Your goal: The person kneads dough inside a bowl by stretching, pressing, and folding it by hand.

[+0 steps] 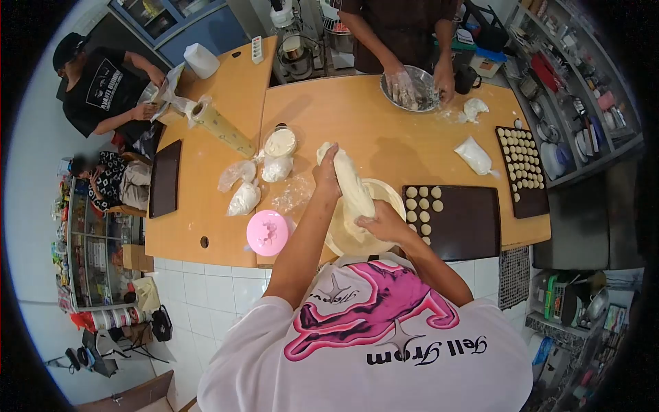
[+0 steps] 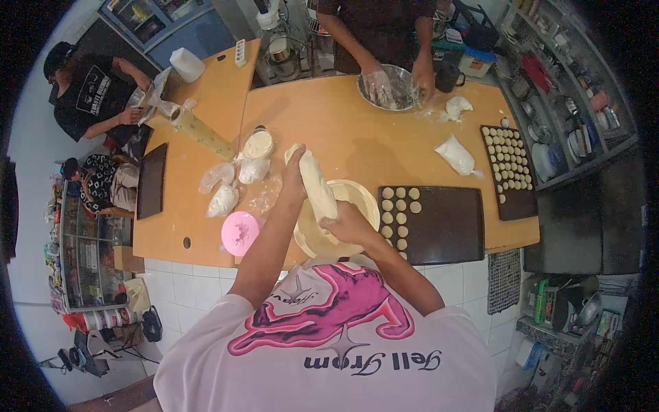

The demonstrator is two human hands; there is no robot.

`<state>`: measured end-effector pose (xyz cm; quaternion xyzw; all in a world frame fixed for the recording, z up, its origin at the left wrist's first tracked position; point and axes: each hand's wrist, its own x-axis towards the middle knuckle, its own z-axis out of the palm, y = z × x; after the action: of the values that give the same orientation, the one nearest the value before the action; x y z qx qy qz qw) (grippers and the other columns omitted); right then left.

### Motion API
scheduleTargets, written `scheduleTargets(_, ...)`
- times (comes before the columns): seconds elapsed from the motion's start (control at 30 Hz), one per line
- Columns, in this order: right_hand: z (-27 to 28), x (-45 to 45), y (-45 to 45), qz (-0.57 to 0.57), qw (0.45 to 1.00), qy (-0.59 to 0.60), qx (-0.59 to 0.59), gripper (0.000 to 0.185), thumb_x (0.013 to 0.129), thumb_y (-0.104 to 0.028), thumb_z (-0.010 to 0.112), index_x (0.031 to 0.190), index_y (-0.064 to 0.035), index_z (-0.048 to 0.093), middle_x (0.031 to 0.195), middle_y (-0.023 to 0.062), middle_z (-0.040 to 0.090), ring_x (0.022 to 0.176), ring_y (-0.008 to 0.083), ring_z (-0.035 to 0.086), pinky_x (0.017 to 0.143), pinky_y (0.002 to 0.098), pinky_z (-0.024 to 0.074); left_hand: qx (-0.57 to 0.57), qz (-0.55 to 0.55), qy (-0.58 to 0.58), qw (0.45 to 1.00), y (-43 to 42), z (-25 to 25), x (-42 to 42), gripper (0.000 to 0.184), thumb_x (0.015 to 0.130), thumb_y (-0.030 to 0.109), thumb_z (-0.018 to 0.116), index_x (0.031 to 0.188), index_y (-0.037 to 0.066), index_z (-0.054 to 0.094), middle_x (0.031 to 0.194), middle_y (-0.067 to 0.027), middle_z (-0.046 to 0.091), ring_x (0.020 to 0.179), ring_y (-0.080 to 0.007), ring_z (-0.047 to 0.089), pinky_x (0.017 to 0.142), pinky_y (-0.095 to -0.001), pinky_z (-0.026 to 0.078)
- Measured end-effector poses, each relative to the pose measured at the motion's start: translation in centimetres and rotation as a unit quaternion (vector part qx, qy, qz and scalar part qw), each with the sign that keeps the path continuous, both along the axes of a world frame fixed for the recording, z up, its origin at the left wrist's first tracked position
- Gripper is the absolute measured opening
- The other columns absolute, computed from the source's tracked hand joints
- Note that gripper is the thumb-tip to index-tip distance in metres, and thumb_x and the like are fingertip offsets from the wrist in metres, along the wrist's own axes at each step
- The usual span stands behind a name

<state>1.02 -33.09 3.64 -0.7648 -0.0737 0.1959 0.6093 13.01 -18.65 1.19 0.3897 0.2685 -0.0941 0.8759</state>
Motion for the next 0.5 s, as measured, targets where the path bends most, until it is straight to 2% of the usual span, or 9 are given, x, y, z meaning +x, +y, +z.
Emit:
scheduleTargets(0.07,0.0,-0.5,-0.2,0.009,1.0,0.018,-0.014,0.035,0.075,-0.014,0.064,0.103,0.0057,0.058,0.075,0.0152,0.065,0.067,0.0223,0.065,0.062,0.0342,0.0487,-0.007,0.006,-0.003,1.0,0.3,-1.3,0.2,0.031,0.077,0.026,0.073,0.093,0.005,0.056,0.073,-0.0071,0.058,0.056,-0.0204,0.058,0.049,-0.0329,0.051)
scheduleTargets(0.17,-0.2,-1.5,-0.6,0.012,1.0,-0.003,-0.025,0.036,0.076,-0.016,0.065,0.104,0.0054,0.058,0.076,0.016,0.065,0.071,0.0234,0.065,0.065,0.0346,0.0489,-0.001,-0.013,-0.048,0.999,1.3,-4.3,0.6,0.035,0.08,0.036,0.069,0.094,0.006,0.057,0.075,-0.0062,0.059,0.061,-0.0199,0.059,0.057,-0.0328,0.053)
scheduleTargets(0.2,-0.2,-1.7,-0.8,0.013,0.999,-0.019,-0.026,0.037,0.076,-0.017,0.066,0.104,0.0053,0.058,0.078,0.0165,0.065,0.073,0.0239,0.065,0.067,0.0348,0.0489,-0.021,-0.008,-0.057,0.998,1.1,-4.0,0.3,0.037,0.082,0.04,0.066,0.096,0.007,0.057,0.076,-0.0058,0.059,0.064,-0.0193,0.059,0.059,-0.0327,0.053)
scheduleTargets(0.27,-0.4,-1.8,-1.2,0.02,0.999,-0.022,-0.018,0.045,0.076,-0.021,0.067,0.111,0.0048,0.056,0.09,0.0197,0.064,0.085,0.0257,0.064,0.075,0.0353,0.0478,-0.063,0.003,-0.078,0.995,0.3,-1.6,-0.6,0.041,0.086,0.047,0.059,0.099,0.007,0.057,0.078,-0.005,0.059,0.07,-0.0181,0.059,0.064,-0.0324,0.052)
scheduleTargets(0.33,-0.6,-1.3,-2.0,0.042,0.998,-0.046,-0.021,0.057,0.075,-0.026,0.07,0.118,0.0041,0.052,0.103,0.0221,0.061,0.098,0.0272,0.06,0.084,0.0361,0.0455,-0.092,-0.006,-0.101,0.991,-0.9,3.7,-2.6,0.045,0.089,0.05,0.052,0.104,0.008,0.056,0.078,-0.0043,0.058,0.072,-0.0174,0.059,0.067,-0.0314,0.052)
scheduleTargets(0.4,-1.4,-0.5,-2.9,0.078,0.993,-0.087,-0.029,0.071,0.072,-0.033,0.074,0.126,0.0033,0.046,0.116,0.0235,0.056,0.11,0.0285,0.055,0.092,0.0374,0.0419,-0.117,-0.059,-0.15,0.98,-0.3,3.9,-3.0,0.048,0.091,0.051,0.048,0.109,0.007,0.054,0.079,-0.0042,0.059,0.074,-0.0169,0.059,0.069,-0.0306,0.051)
scheduleTargets(0.47,-3.9,0.4,-3.2,0.01,0.966,-0.198,-0.165,0.085,0.066,-0.037,0.078,0.131,0.0021,0.04,0.123,0.0229,0.052,0.115,0.0286,0.051,0.095,0.0386,0.0398,-0.135,-0.159,-0.224,0.952,1.7,0.5,-2.3,0.048,0.092,0.049,0.047,0.112,0.006,0.053,0.08,-0.0047,0.059,0.074,-0.0168,0.059,0.069,-0.0298,0.052)
scheduleTargets(0.5,-3.6,0.7,-2.9,-0.026,0.94,-0.25,-0.23,0.092,0.064,-0.04,0.08,0.134,0.0015,0.037,0.126,0.0226,0.05,0.117,0.0286,0.05,0.097,0.0392,0.0388,-0.138,-0.169,-0.227,0.949,1.7,0.5,-2.4,0.049,0.092,0.05,0.046,0.113,0.005,0.052,0.081,-0.0051,0.06,0.076,-0.0167,0.06,0.069,-0.0298,0.052)
